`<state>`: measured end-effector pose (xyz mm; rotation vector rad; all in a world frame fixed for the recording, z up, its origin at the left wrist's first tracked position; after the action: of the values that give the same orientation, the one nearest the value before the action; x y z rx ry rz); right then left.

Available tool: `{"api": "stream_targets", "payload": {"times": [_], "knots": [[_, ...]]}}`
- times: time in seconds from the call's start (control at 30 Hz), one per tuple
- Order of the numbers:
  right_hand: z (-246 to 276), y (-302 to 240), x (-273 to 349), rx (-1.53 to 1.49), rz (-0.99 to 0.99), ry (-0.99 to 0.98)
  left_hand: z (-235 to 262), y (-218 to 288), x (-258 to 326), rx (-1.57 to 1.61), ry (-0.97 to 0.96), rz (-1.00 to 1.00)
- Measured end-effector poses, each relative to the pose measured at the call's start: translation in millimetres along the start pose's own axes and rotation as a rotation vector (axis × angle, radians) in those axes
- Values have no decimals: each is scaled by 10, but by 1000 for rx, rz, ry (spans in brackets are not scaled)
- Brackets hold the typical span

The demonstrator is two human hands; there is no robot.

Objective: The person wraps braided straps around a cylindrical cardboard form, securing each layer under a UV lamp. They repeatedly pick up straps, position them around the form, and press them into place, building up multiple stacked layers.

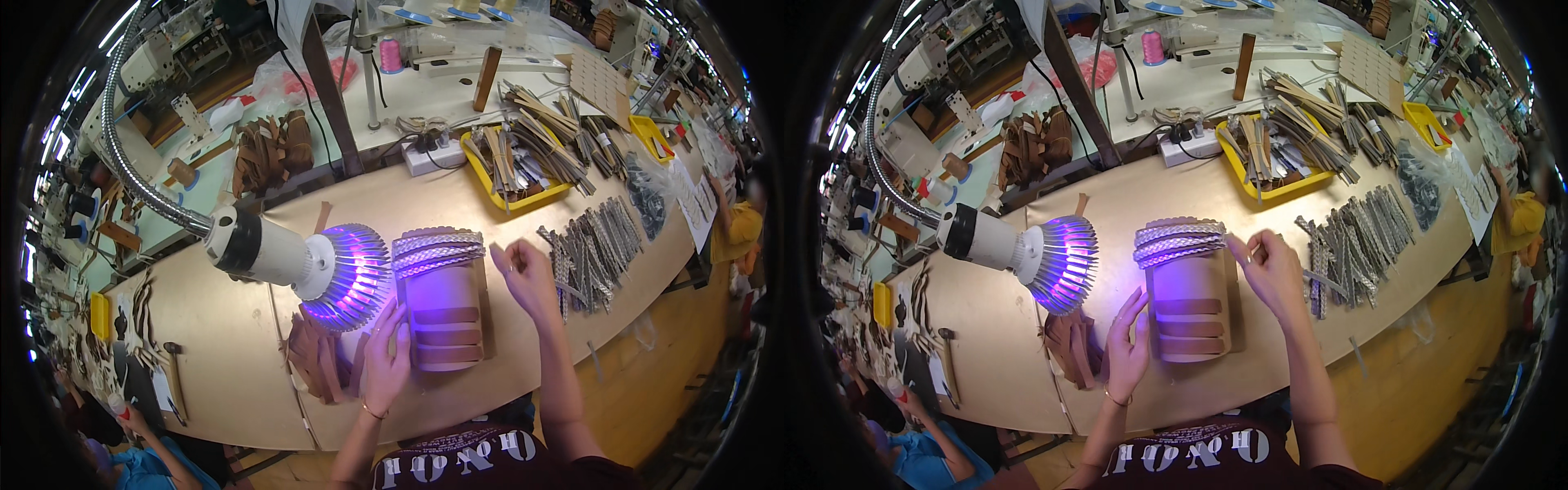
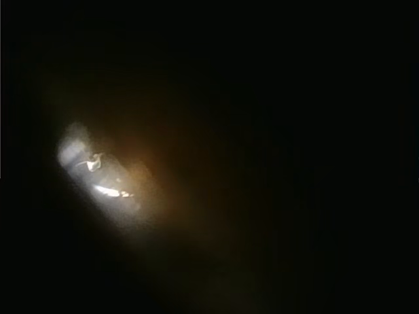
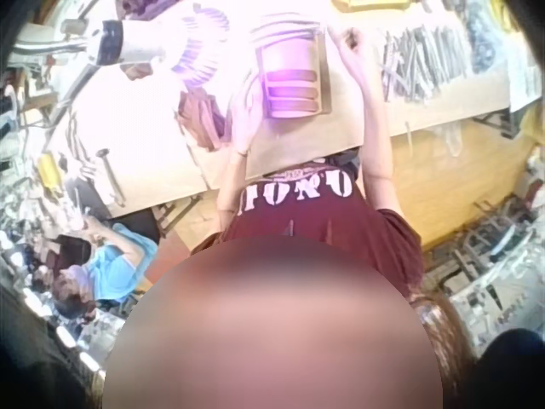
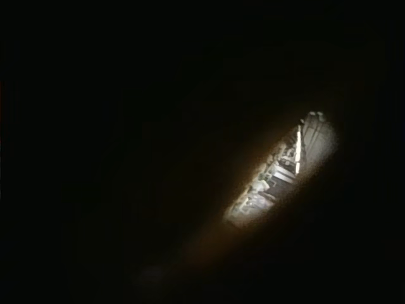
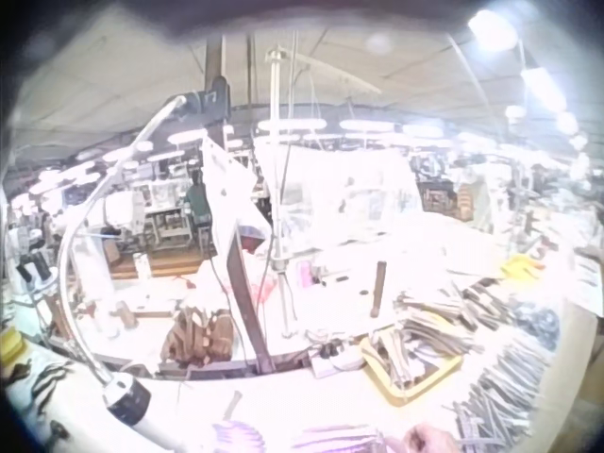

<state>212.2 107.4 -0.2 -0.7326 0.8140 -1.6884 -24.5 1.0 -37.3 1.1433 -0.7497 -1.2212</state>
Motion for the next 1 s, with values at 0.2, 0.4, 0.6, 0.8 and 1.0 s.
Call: {"api": "stream_targets", "payload": {"times": [0.2,0.4,0.6,0.8,1.0], "knots": [[-129,175,563,-216,108,-214,-93,-165,-63,111,29,59],[-85,59,631,-196,204,-247,-62,-132,-90,268,59,104],[-95,6,426,-502,112,-259,-70,-40,-225,479,80,180],[67,200,305,-117,209,35,-166,-62,-280,414,130,206],[577,721,345,572,261,378,-5,-220,-168,194,179,187]]}}
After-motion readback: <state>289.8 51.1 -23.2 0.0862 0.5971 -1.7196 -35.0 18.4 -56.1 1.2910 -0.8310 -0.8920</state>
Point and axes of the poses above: each hand's wrist, its own x-axis away from the middle knuckle, its own z-axis out of the back of the hand, y = z × x, the point moved 3 cm from there along -x, towards the middle knuckle, and after that the axes turned 6 degrees about y, right-handed, at the moved point
